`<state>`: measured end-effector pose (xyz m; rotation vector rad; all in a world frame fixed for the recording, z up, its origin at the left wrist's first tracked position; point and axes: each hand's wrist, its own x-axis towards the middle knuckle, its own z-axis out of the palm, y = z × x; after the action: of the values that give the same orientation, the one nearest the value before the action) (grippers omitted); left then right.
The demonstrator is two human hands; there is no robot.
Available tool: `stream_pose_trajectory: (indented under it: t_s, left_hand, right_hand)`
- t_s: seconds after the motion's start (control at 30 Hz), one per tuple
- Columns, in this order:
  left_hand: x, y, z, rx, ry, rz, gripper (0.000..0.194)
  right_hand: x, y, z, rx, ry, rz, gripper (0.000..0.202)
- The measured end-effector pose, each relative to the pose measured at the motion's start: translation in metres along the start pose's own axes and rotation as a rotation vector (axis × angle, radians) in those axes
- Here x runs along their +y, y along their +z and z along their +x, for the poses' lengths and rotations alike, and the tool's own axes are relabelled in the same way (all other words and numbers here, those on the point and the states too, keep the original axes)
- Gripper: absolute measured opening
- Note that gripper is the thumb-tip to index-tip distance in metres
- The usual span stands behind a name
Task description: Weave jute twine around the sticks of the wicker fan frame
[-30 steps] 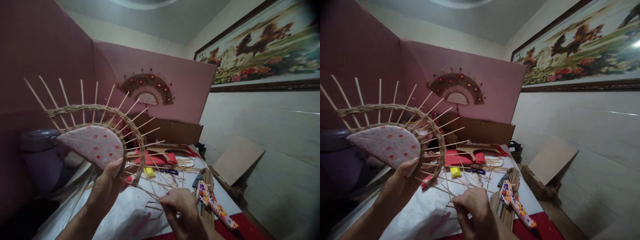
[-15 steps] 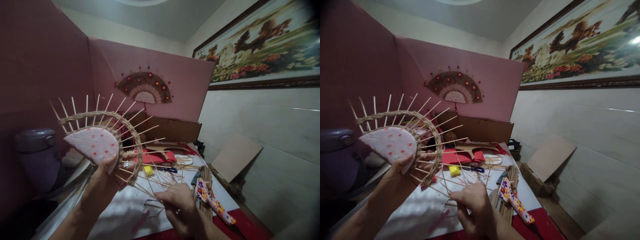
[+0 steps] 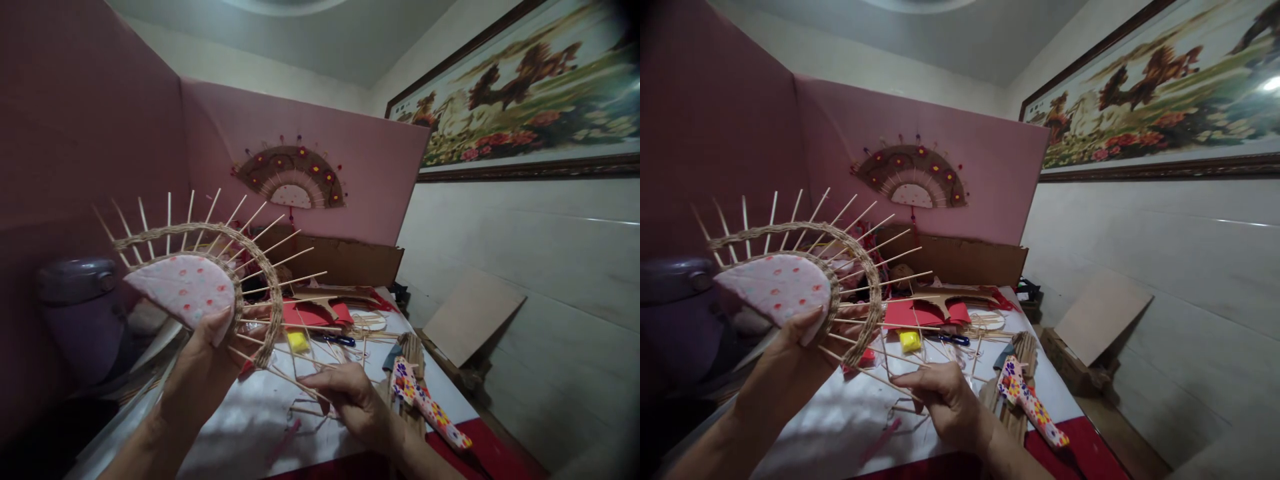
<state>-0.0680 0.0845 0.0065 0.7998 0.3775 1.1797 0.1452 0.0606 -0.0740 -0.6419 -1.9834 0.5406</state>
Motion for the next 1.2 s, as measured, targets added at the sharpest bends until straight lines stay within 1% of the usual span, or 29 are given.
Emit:
stream_pose_trajectory:
  t_s: [0.07, 0.1, 0.2, 0.3, 0.37, 0.5, 0.63, 0.7, 0.77, 0.93, 1.0, 1.07, 1.13, 1.2]
  left_hand:
    - [-0.003, -0.001, 0.0, -0.044, -0.022, 0.006, 0.039]
    - [-0.005, -0.001, 0.0, -0.062, -0.024, 0.007, 0.039]
    - [-0.014, 0.0, 0.0, -0.066, -0.007, -0.042, 0.038]
    - [-0.021, 0.003, -0.001, -0.09, 0.002, -0.055, 0.038]
    - [-0.024, 0.004, -0.001, -0.097, -0.008, -0.05, 0.04]
    - [-0.027, 0.003, -0.002, -0.1, -0.054, -0.08, 0.042]
    - [-0.03, 0.003, -0.004, -0.109, -0.114, -0.09, 0.048]
    - [-0.031, 0.004, -0.004, -0.106, -0.129, -0.086, 0.05]
    - [-0.032, 0.005, -0.004, -0.093, -0.13, -0.078, 0.05]
    - [-0.032, 0.005, -0.001, -0.021, -0.112, -0.081, 0.045]
    - [-0.033, 0.005, -0.001, 0.013, -0.093, -0.107, 0.042]
    - [-0.033, 0.005, 0.0, 0.032, -0.109, -0.135, 0.042]
    - [-0.033, 0.005, -0.001, 0.013, -0.141, -0.16, 0.044]
    - [-0.033, 0.004, -0.002, -0.045, -0.156, -0.171, 0.036]
  right_hand:
    - [0.003, 0.004, 0.0, 0.012, 0.015, 0.064, 0.028]
    - [0.004, 0.005, 0.0, 0.014, 0.01, 0.055, 0.027]
    - [0.002, 0.008, 0.001, -0.041, -0.055, -0.112, 0.023]
    - [-0.002, 0.009, 0.0, -0.129, -0.151, -0.256, 0.029]
    - [-0.004, 0.009, -0.001, -0.165, -0.169, -0.294, 0.035]
    - [-0.004, 0.009, -0.003, -0.215, -0.123, -0.339, 0.039]
    - [-0.006, 0.008, -0.005, -0.323, -0.059, -0.311, 0.046]
    - [-0.007, 0.008, -0.005, -0.345, -0.045, -0.294, 0.048]
    - [-0.007, 0.008, -0.006, -0.327, -0.046, -0.282, 0.048]
    - [-0.006, 0.01, -0.005, -0.246, -0.128, -0.308, 0.047]
    - [-0.007, 0.009, -0.004, -0.24, -0.11, -0.344, 0.044]
    - [-0.009, 0.007, -0.002, -0.226, -0.079, -0.373, 0.04]
    - [-0.009, 0.006, -0.001, -0.185, -0.066, -0.394, 0.036]
    - [-0.008, 0.006, 0.0, -0.116, -0.079, -0.41, 0.034]
